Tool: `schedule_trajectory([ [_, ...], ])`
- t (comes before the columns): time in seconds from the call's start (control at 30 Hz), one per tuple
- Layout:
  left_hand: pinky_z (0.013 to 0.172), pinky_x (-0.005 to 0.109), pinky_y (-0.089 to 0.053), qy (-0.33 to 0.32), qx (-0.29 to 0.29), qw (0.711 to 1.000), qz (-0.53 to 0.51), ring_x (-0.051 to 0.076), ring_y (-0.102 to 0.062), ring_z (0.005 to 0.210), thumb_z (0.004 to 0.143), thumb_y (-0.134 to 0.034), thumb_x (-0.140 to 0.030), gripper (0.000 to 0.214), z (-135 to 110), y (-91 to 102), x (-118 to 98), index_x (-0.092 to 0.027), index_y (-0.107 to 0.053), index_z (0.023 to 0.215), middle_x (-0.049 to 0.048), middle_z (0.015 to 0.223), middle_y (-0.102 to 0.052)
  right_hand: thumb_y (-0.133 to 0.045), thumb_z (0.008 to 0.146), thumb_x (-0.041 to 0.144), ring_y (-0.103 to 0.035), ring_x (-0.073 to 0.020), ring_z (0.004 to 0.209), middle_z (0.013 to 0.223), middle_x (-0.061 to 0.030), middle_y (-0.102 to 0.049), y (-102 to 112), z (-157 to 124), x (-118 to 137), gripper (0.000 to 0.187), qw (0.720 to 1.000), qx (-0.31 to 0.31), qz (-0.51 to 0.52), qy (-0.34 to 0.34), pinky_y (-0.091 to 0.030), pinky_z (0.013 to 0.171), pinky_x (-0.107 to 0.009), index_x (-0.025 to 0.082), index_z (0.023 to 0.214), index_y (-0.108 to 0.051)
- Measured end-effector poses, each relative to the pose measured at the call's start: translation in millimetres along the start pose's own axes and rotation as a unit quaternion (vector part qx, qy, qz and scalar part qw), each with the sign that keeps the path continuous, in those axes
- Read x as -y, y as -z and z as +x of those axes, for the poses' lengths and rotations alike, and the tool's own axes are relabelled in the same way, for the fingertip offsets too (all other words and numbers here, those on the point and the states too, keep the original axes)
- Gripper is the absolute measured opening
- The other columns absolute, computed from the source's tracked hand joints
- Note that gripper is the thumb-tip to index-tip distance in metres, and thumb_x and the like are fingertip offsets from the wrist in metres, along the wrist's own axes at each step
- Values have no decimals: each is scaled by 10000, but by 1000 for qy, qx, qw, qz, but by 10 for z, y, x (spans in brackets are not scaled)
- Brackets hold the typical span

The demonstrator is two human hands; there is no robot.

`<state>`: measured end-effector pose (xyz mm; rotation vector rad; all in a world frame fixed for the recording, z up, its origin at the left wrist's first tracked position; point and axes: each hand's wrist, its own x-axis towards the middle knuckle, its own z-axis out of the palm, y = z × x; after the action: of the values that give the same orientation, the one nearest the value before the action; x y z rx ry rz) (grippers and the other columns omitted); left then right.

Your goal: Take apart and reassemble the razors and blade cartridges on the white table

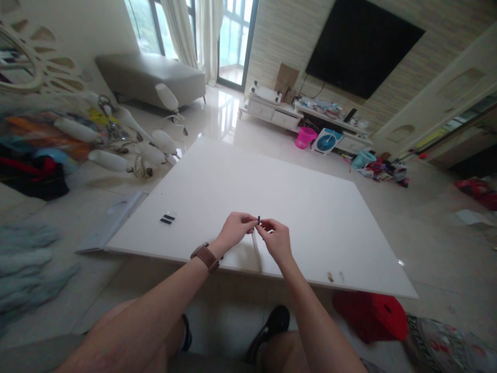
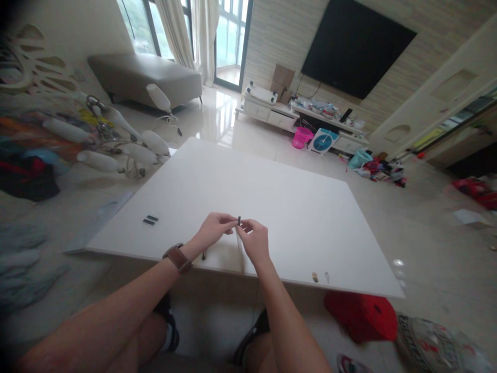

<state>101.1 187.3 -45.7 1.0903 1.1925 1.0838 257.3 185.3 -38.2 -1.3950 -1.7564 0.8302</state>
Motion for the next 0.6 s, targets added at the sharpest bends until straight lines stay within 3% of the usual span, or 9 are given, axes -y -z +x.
schedule_trajectory([
  [0.13, 637, 275, -537, 9, 1, 1000, -6, 127, -629, 603, 787, -664, -329, 240, -2, 2, -31, -112, -738, 860, 97, 793, -745, -645, 816, 379, -652, -171, 653, 768, -47, -727, -9, 27, -51, 235, 1000, 5, 7, -19, -517, 567, -258, 178, 884, -746],
  [0.23, 628, 273, -535, 30, -21, 999, -11, 122, -639, 589, 822, -630, -341, 262, 1, 19, -66, -101, -716, 881, 134, 878, -754, -630, 793, 328, -654, -170, 632, 761, -45, -720, 95, 123, -234, 229, 998, -14, 23, -58, -506, 527, -251, 160, 914, -727],
  [0.33, 612, 263, -523, 47, -22, 999, -9, 120, -642, 587, 829, -615, -348, 271, -2, 55, -108, -96, -696, 887, 141, 913, -746, -644, 754, 269, -649, -157, 616, 743, -37, -715, 382, 239, -583, 247, 992, -66, -35, -102, -488, 544, -240, 146, 962, -694],
  [0.4, 608, 258, -518, 54, -23, 998, -8, 119, -644, 590, 815, -620, -330, 257, -3, 90, -140, -102, -686, 915, 130, 923, -740, -659, 715, 214, -629, -144, 583, 689, -34, -700, 651, 266, -854, 175, 980, -100, -94, -142, -459, 561, -237, 137, 867, -698],
  [0.5, 619, 251, -517, 57, -27, 998, -4, 113, -644, 603, 782, -626, -278, 243, 8, 153, -189, -113, -675, 954, 109, 924, -731, -660, 672, 135, -570, -134, 499, 575, -48, -657, 1035, 176, -1183, 68, 964, -137, -125, -188, -398, 539, -262, 111, 721, -701],
  [0.6, 626, 251, -521, 53, -34, 998, -12, 111, -644, 612, 766, -618, -265, 242, 27, 210, -233, -124, -665, 958, 100, 925, -727, -668, 644, 98, -531, -135, 467, 499, -61, -616, 1262, -6, -1338, 43, 951, -179, -142, -208, -354, 524, -291, 106, 603, -676],
])
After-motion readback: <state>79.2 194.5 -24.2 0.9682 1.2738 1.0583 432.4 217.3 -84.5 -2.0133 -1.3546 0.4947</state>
